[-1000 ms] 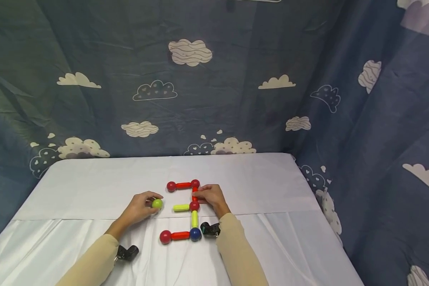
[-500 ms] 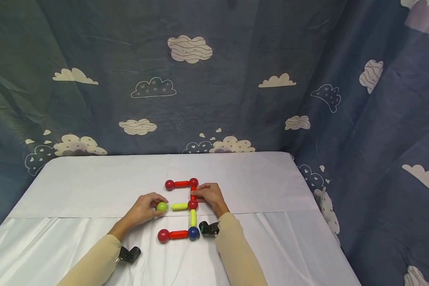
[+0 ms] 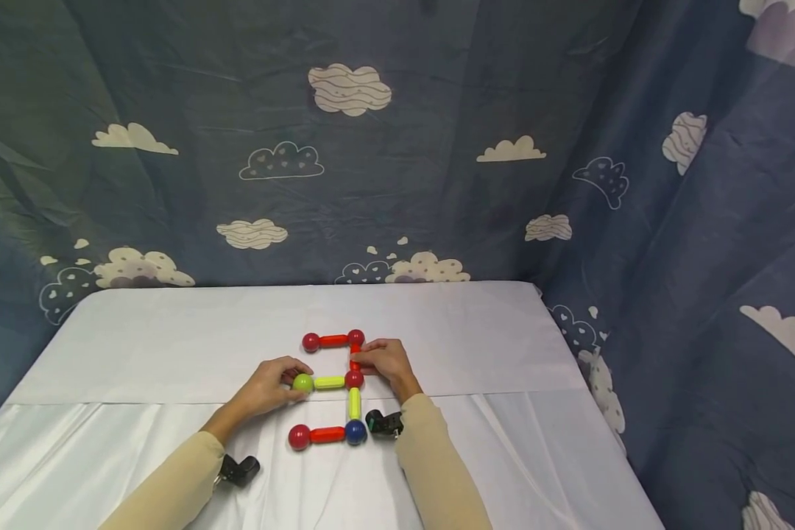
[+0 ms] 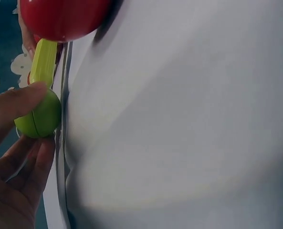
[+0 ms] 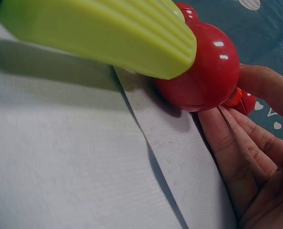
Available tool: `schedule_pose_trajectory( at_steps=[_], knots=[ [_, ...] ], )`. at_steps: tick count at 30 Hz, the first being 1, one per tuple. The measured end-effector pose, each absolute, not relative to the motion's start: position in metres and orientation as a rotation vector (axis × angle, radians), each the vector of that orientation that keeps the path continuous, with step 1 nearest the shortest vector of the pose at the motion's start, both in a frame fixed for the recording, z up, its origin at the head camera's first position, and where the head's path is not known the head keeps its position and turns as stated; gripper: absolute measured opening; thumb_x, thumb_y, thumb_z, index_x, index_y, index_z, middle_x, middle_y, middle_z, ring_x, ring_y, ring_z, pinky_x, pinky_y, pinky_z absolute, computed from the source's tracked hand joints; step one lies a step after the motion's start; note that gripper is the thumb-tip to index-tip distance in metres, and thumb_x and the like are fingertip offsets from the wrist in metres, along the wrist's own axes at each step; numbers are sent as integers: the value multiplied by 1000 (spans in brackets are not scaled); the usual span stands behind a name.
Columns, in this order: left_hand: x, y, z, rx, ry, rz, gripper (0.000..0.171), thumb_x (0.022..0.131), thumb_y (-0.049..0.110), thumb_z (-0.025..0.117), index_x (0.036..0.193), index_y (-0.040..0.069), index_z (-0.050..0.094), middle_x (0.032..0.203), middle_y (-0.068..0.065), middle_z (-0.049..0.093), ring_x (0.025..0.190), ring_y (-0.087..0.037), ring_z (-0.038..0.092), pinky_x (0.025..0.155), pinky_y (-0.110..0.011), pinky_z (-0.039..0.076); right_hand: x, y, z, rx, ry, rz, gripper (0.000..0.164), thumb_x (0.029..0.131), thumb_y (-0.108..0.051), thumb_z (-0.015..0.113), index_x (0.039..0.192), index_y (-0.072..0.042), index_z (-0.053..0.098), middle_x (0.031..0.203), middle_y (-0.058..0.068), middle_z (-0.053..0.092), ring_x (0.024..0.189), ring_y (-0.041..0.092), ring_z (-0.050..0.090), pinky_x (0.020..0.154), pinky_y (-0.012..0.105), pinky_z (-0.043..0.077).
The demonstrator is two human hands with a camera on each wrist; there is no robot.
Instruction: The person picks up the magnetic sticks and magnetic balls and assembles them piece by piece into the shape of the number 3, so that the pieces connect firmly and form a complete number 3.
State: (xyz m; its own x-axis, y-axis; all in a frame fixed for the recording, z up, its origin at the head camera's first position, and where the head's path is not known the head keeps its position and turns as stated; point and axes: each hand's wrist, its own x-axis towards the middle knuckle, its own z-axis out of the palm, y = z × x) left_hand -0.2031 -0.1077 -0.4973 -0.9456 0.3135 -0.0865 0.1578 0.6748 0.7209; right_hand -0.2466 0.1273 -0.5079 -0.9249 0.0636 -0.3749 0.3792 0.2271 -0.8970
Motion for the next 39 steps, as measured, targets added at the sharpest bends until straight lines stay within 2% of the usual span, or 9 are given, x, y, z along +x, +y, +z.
schedule_pose_trajectory(
  at_steps=[14, 20, 26, 32, 35, 39],
  knots=[
    [-206, -104, -498, 379, 2689, 1101, 35, 75, 8, 81, 107, 15, 68, 101, 2, 63, 89, -14, 56, 83, -33, 50, -246, 128, -507, 422, 2238, -1749, 26, 75, -14, 82, 95, -3, 69, 89, 9, 68, 70, 15, 65, 64, 25, 54],
    [-210, -109, -495, 392, 2661, 1210, 33, 77, 15, 81, 108, 12, 68, 102, 1, 65, 90, -15, 59, 83, -35, 50, -248, 129, -507, 432, 2247, -1730, 24, 75, -14, 82, 93, -4, 70, 92, 9, 67, 71, 16, 65, 64, 24, 54],
    [-227, -118, -494, 320, 2677, 1298, 28, 84, 19, 75, 110, 9, 68, 106, -3, 66, 93, -17, 61, 83, -37, 50, -249, 130, -507, 414, 2250, -1733, 24, 75, -14, 82, 94, -3, 70, 91, 9, 68, 69, 14, 65, 64, 24, 54],
    [-249, -115, -487, 281, 2736, 1249, 39, 85, 14, 72, 122, 8, 60, 120, -14, 61, 103, -27, 59, 88, -43, 48, -249, 131, -509, 414, 2242, -1752, 25, 75, -13, 82, 95, -3, 69, 89, 9, 68, 69, 15, 65, 63, 25, 54],
    [-257, -113, -485, 313, 2743, 1160, 44, 85, 14, 72, 127, 9, 58, 123, -15, 60, 100, -26, 60, 86, -42, 49, -249, 130, -509, 406, 2242, -1768, 25, 75, -13, 82, 94, -3, 70, 89, 9, 68, 68, 14, 66, 63, 25, 54],
    [-265, -110, -487, 358, 2747, 1074, 41, 86, 15, 72, 124, 8, 60, 116, -12, 64, 92, -21, 60, 78, -36, 49, -247, 128, -509, 384, 2225, -1795, 25, 74, -10, 82, 94, 0, 70, 90, 10, 68, 66, 13, 66, 62, 25, 54]
  ],
)
